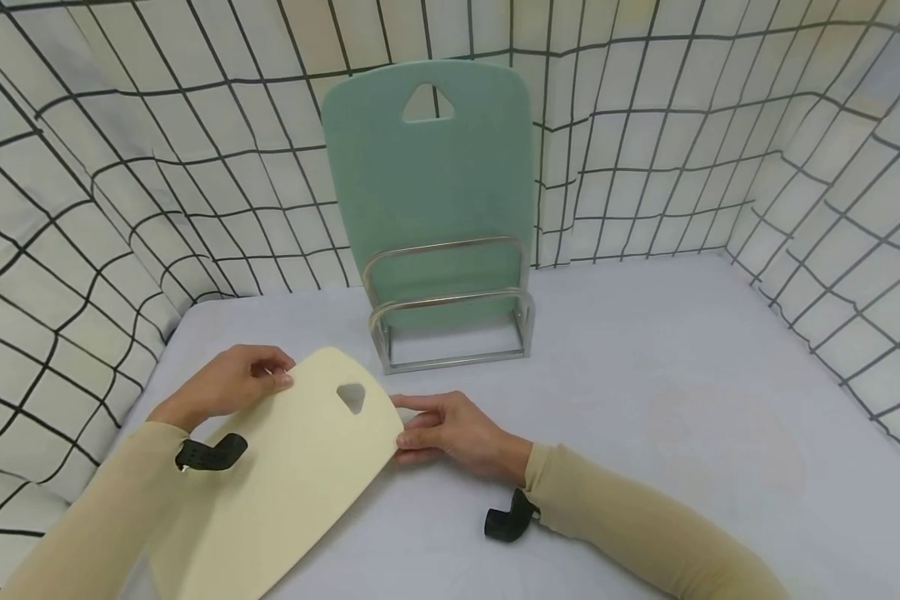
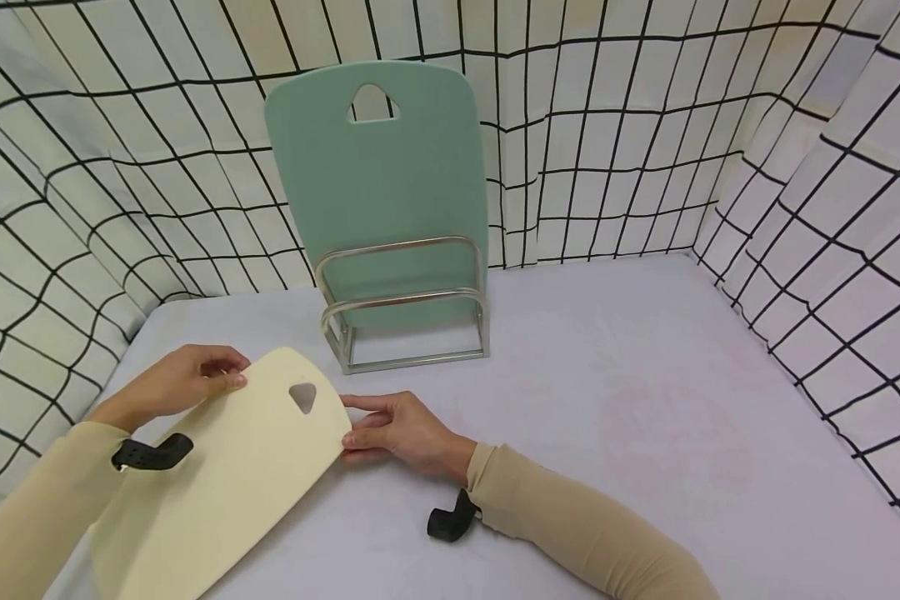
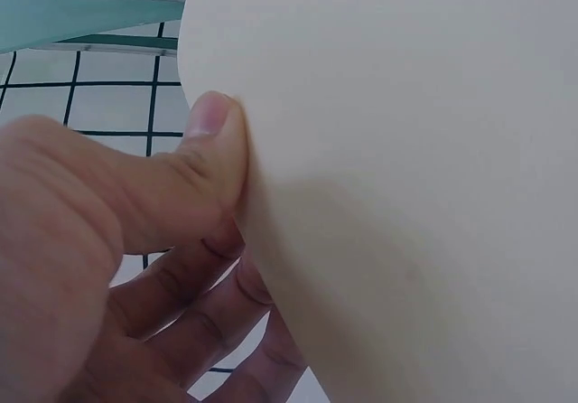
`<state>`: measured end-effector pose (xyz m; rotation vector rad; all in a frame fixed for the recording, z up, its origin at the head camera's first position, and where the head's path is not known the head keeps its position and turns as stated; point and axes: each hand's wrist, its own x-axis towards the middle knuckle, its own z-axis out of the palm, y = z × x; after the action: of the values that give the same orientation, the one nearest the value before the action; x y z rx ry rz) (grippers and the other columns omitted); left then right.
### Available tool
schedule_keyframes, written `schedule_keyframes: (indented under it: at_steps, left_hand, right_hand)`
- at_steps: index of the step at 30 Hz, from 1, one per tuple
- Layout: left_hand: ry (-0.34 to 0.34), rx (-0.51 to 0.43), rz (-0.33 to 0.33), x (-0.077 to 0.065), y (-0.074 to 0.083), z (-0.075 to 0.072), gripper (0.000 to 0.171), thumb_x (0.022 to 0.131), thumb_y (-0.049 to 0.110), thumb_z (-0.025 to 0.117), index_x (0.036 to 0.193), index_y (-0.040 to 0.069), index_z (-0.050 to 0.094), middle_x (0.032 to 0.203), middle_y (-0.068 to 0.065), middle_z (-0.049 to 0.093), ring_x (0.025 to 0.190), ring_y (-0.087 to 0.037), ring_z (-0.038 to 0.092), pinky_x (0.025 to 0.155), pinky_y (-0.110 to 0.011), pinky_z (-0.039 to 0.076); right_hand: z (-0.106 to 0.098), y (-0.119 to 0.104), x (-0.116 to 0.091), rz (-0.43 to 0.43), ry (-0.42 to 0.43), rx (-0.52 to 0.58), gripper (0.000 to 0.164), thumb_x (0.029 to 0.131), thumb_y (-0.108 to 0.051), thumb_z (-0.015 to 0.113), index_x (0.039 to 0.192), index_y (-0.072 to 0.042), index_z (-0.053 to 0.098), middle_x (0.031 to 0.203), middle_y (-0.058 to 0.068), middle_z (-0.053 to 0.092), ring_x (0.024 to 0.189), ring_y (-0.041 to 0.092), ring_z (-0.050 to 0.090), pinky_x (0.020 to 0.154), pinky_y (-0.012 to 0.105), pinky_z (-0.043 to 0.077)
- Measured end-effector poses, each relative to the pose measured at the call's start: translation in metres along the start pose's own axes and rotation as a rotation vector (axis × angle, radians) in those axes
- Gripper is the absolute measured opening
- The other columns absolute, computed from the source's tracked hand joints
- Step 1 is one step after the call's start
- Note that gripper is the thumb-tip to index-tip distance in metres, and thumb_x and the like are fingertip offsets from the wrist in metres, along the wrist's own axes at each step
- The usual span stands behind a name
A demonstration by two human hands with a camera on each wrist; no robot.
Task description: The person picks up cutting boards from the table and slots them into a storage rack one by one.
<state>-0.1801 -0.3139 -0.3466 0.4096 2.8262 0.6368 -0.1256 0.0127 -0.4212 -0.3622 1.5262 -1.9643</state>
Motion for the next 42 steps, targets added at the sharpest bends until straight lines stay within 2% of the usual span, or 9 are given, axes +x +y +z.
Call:
schedule_keyframes:
  at_steps: [4, 7, 13, 17, 22, 26, 31, 35, 42]
  left_hand:
    - [0.008, -0.004, 0.011, 0.001, -0.002, 0.001, 0.028, 0.093, 0.030, 0.064, 0.113, 0.010, 0.067, 0.101, -0.007, 0.068, 0.087, -0.016, 0.055, 0.070, -0.022, 0.046]
    - [0.015, 0.008, 0.010, 0.001, -0.002, 0.002, 0.028, 0.094, 0.031, 0.064, 0.113, 0.011, 0.067, 0.101, -0.006, 0.068, 0.087, -0.015, 0.055, 0.071, -0.022, 0.046]
    - [0.033, -0.022, -0.013, 0.001, 0.001, 0.001, 0.031, 0.095, 0.034, 0.061, 0.114, 0.011, 0.066, 0.102, -0.008, 0.067, 0.087, -0.016, 0.054, 0.070, -0.022, 0.046]
    - [0.040, -0.040, -0.025, 0.000, 0.002, -0.001, 0.032, 0.096, 0.035, 0.060, 0.115, 0.010, 0.065, 0.102, -0.008, 0.067, 0.088, -0.015, 0.054, 0.070, -0.022, 0.046]
    - [0.060, -0.036, -0.034, 0.000, 0.003, -0.004, 0.032, 0.097, 0.036, 0.059, 0.116, 0.010, 0.064, 0.104, -0.009, 0.067, 0.090, -0.016, 0.056, 0.071, -0.021, 0.047]
    - [0.076, -0.049, -0.034, 0.000, 0.005, -0.006, 0.033, 0.097, 0.038, 0.057, 0.115, 0.011, 0.064, 0.105, -0.009, 0.067, 0.092, -0.018, 0.056, 0.071, -0.022, 0.047]
    - [0.103, -0.073, -0.038, -0.002, 0.007, -0.008, 0.034, 0.097, 0.040, 0.056, 0.115, 0.013, 0.064, 0.107, -0.009, 0.067, 0.095, -0.018, 0.057, 0.071, -0.022, 0.048]
    - [0.122, -0.097, -0.065, -0.004, 0.008, -0.009, 0.038, 0.097, 0.045, 0.055, 0.118, 0.014, 0.063, 0.110, -0.010, 0.066, 0.101, -0.022, 0.057, 0.071, -0.022, 0.050]
    - [0.160, -0.118, -0.093, -0.010, 0.010, -0.011, 0.042, 0.097, 0.046, 0.053, 0.121, 0.012, 0.061, 0.115, -0.014, 0.064, 0.105, -0.027, 0.055, 0.069, -0.023, 0.052]
  right_hand:
    - [0.007, 0.000, -0.004, -0.030, -0.017, -0.059, 0.077, 0.076, 0.007, 0.076, 0.140, -0.026, 0.051, 0.104, 0.010, 0.071, 0.089, 0.014, 0.073, 0.081, 0.029, 0.059]
    - [0.011, 0.000, -0.006, -0.043, 0.007, -0.080, 0.082, 0.072, 0.007, 0.079, 0.140, -0.029, 0.050, 0.102, 0.007, 0.071, 0.089, 0.013, 0.073, 0.080, 0.025, 0.057]
    - [0.012, 0.001, -0.006, -0.074, 0.113, -0.090, 0.067, 0.075, 0.002, 0.079, 0.135, -0.016, 0.057, 0.107, 0.013, 0.072, 0.090, 0.010, 0.071, 0.081, 0.023, 0.057]
    - [0.011, 0.001, -0.004, -0.088, 0.127, -0.041, 0.055, 0.077, 0.004, 0.076, 0.129, -0.007, 0.060, 0.112, 0.016, 0.071, 0.091, 0.010, 0.071, 0.082, 0.024, 0.057]
    - [0.011, 0.000, -0.004, -0.105, 0.151, -0.002, 0.050, 0.078, 0.004, 0.074, 0.126, -0.005, 0.062, 0.115, 0.015, 0.070, 0.090, 0.008, 0.070, 0.083, 0.024, 0.056]
    - [0.011, -0.001, -0.004, -0.129, 0.191, 0.018, 0.044, 0.080, 0.002, 0.073, 0.123, -0.003, 0.063, 0.107, 0.006, 0.073, 0.089, 0.008, 0.069, 0.082, 0.024, 0.056]
    - [0.013, -0.002, -0.005, -0.159, 0.197, 0.097, 0.037, 0.082, 0.003, 0.070, 0.117, 0.008, 0.061, 0.090, -0.002, 0.074, 0.085, 0.010, 0.071, 0.086, 0.031, 0.060]
    - [0.014, -0.003, -0.006, -0.195, 0.187, 0.126, 0.034, 0.084, 0.002, 0.069, 0.114, 0.014, 0.060, 0.086, -0.001, 0.074, 0.082, 0.013, 0.073, 0.085, 0.036, 0.060]
    - [0.019, -0.005, -0.008, -0.236, 0.194, 0.093, 0.033, 0.085, -0.005, 0.071, 0.110, 0.014, 0.061, 0.088, 0.006, 0.076, 0.081, 0.015, 0.074, 0.084, 0.041, 0.060]
